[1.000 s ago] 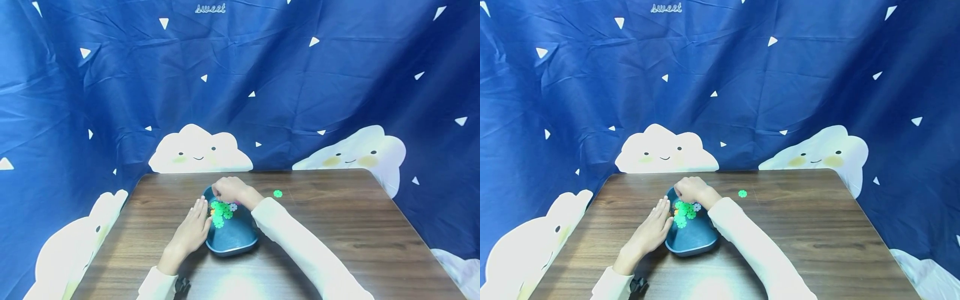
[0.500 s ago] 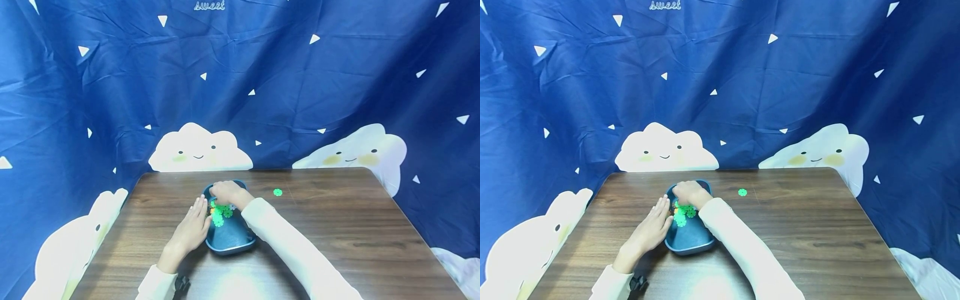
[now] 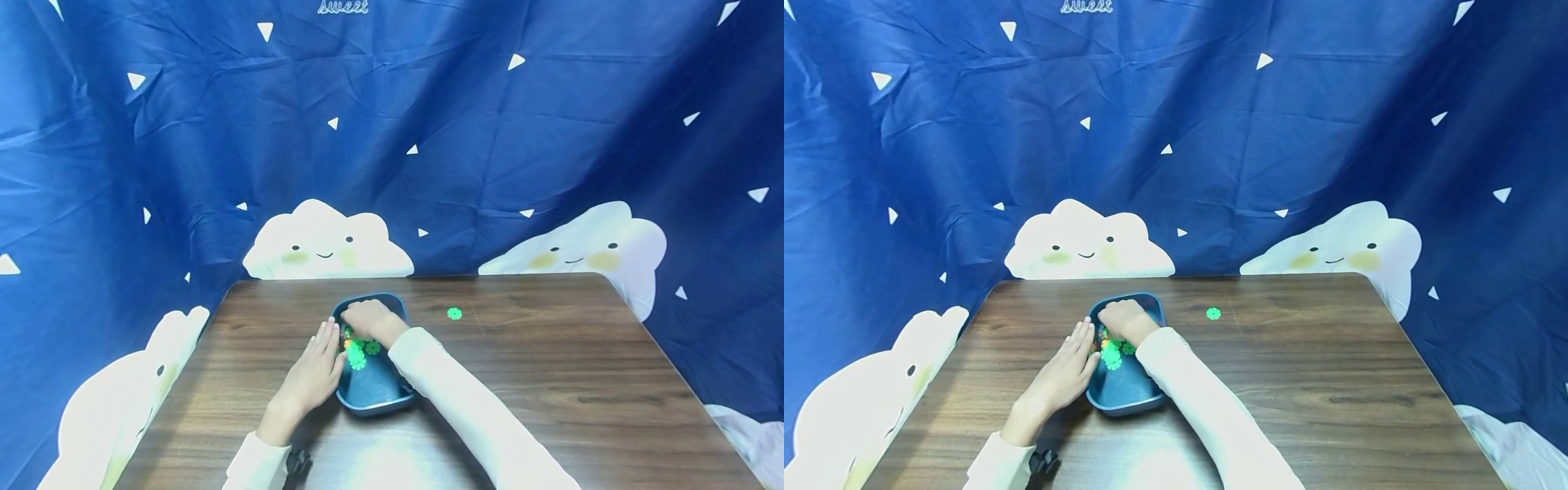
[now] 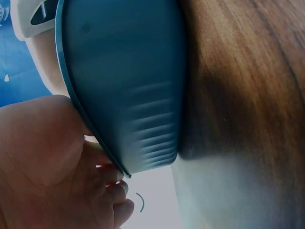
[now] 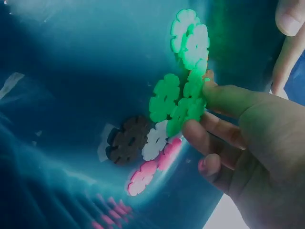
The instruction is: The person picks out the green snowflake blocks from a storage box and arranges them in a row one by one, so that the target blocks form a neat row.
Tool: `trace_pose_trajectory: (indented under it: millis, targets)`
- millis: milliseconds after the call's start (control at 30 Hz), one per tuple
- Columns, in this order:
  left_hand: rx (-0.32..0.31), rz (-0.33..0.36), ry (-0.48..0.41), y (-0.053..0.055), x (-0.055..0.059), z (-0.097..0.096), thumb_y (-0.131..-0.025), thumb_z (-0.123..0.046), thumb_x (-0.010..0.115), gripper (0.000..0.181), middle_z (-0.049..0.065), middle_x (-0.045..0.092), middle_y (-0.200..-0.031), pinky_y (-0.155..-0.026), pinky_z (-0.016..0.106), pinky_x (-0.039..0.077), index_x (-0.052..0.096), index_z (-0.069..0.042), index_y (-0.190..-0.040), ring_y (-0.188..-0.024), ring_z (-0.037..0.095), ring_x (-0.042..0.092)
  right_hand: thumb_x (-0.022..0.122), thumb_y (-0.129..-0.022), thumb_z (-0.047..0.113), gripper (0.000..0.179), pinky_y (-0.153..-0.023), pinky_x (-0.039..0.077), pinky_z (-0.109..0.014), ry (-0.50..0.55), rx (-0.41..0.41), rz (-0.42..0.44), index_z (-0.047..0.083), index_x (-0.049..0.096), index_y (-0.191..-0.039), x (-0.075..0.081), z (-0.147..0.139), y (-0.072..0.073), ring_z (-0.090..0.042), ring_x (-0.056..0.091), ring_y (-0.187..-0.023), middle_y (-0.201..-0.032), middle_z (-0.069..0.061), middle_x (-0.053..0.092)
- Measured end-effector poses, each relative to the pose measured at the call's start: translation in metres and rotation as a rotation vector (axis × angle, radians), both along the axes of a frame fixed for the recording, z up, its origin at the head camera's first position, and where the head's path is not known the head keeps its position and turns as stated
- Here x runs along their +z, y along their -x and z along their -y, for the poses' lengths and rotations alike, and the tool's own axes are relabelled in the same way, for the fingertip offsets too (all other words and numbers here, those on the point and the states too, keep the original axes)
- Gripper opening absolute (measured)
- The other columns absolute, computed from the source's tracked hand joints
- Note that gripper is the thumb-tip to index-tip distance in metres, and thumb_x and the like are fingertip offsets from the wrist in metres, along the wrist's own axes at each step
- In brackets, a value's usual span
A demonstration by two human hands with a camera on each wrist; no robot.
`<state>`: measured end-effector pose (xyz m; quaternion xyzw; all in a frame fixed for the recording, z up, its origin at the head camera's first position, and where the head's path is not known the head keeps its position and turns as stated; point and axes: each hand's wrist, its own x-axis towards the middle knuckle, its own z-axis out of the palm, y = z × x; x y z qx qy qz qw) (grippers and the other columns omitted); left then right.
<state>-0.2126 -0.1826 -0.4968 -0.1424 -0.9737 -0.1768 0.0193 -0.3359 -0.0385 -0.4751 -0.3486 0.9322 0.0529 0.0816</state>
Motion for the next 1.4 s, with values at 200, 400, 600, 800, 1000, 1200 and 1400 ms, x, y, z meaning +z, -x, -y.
trace_pose_trajectory:
  millis: [200,400,600,800,1000,1200,1400]
  targets:
    - [-0.002,-0.008,0.007,0.0023,0.0004,-0.0004,-0.115,-0.026,0.044,0.063,0.025,0.021,-0.176,-0.134,0.057,0.024,0.028,0.010,-0.164,-0.165,0.041,0.020,0.068,-0.106,0.035,0.034,-0.105,0.060,-0.039,0.004,0.021,-0.025,0.019,0.070,-0.136,0.0023,-0.0028,0.0007,-0.021,0.071,-0.124,-0.134,-0.002,0.073]
    - [-0.002,-0.004,0.011,0.0023,0.0017,-0.0003,-0.114,-0.026,0.045,0.063,0.026,0.021,-0.176,-0.134,0.057,0.023,0.028,0.010,-0.163,-0.164,0.043,0.022,0.067,-0.105,0.039,0.034,-0.102,0.061,-0.039,0.026,0.006,-0.010,0.021,0.071,-0.134,0.0026,-0.0035,0.0013,-0.020,0.073,-0.117,-0.130,-0.001,0.074]
    - [-0.001,0.001,0.003,0.0022,0.0014,-0.0001,-0.114,-0.026,0.045,0.063,0.026,0.020,-0.176,-0.134,0.056,0.023,0.029,0.010,-0.163,-0.164,0.043,0.022,0.070,-0.104,0.035,0.030,-0.100,0.062,-0.038,0.005,0.000,0.004,0.021,0.073,-0.130,0.0005,-0.0019,0.0025,-0.018,0.072,-0.111,-0.127,0.000,0.074]
    - [0.001,0.016,-0.009,0.0024,0.0010,-0.0004,-0.115,-0.026,0.044,0.063,0.024,0.019,-0.176,-0.134,0.056,0.023,0.028,0.010,-0.164,-0.165,0.040,0.019,0.071,-0.104,0.036,0.036,-0.103,0.061,-0.038,0.010,-0.007,0.012,0.021,0.069,-0.137,-0.0009,-0.0022,0.0036,-0.019,0.071,-0.119,-0.139,-0.001,0.070]
    - [0.001,0.016,0.003,0.0026,0.0023,-0.0003,-0.115,-0.026,0.044,0.063,0.025,0.019,-0.176,-0.134,0.057,0.023,0.027,0.010,-0.164,-0.165,0.041,0.020,0.072,-0.103,0.039,0.056,-0.111,0.058,-0.043,0.024,-0.028,0.038,0.021,0.056,-0.153,-0.0039,-0.0022,0.0071,-0.022,0.066,-0.134,-0.154,-0.003,0.062]
    - [0.008,0.024,0.003,0.0017,0.0038,-0.0008,-0.115,-0.027,0.044,0.064,0.025,0.019,-0.176,-0.134,0.057,0.024,0.027,0.010,-0.164,-0.165,0.041,0.019,0.071,-0.103,0.040,0.058,-0.114,0.055,-0.043,0.041,-0.026,0.049,0.021,0.054,-0.156,-0.0048,-0.0021,0.0080,-0.022,0.064,-0.136,-0.155,-0.001,0.061]
    - [0.007,0.020,0.003,0.0010,0.0039,-0.0014,-0.115,-0.027,0.044,0.064,0.025,0.019,-0.176,-0.134,0.057,0.024,0.027,0.009,-0.164,-0.165,0.041,0.020,0.069,-0.103,0.039,0.058,-0.112,0.056,-0.041,0.062,-0.015,0.040,0.021,0.053,-0.156,-0.0039,-0.0020,0.0061,-0.020,0.065,-0.135,-0.156,0.001,0.060]
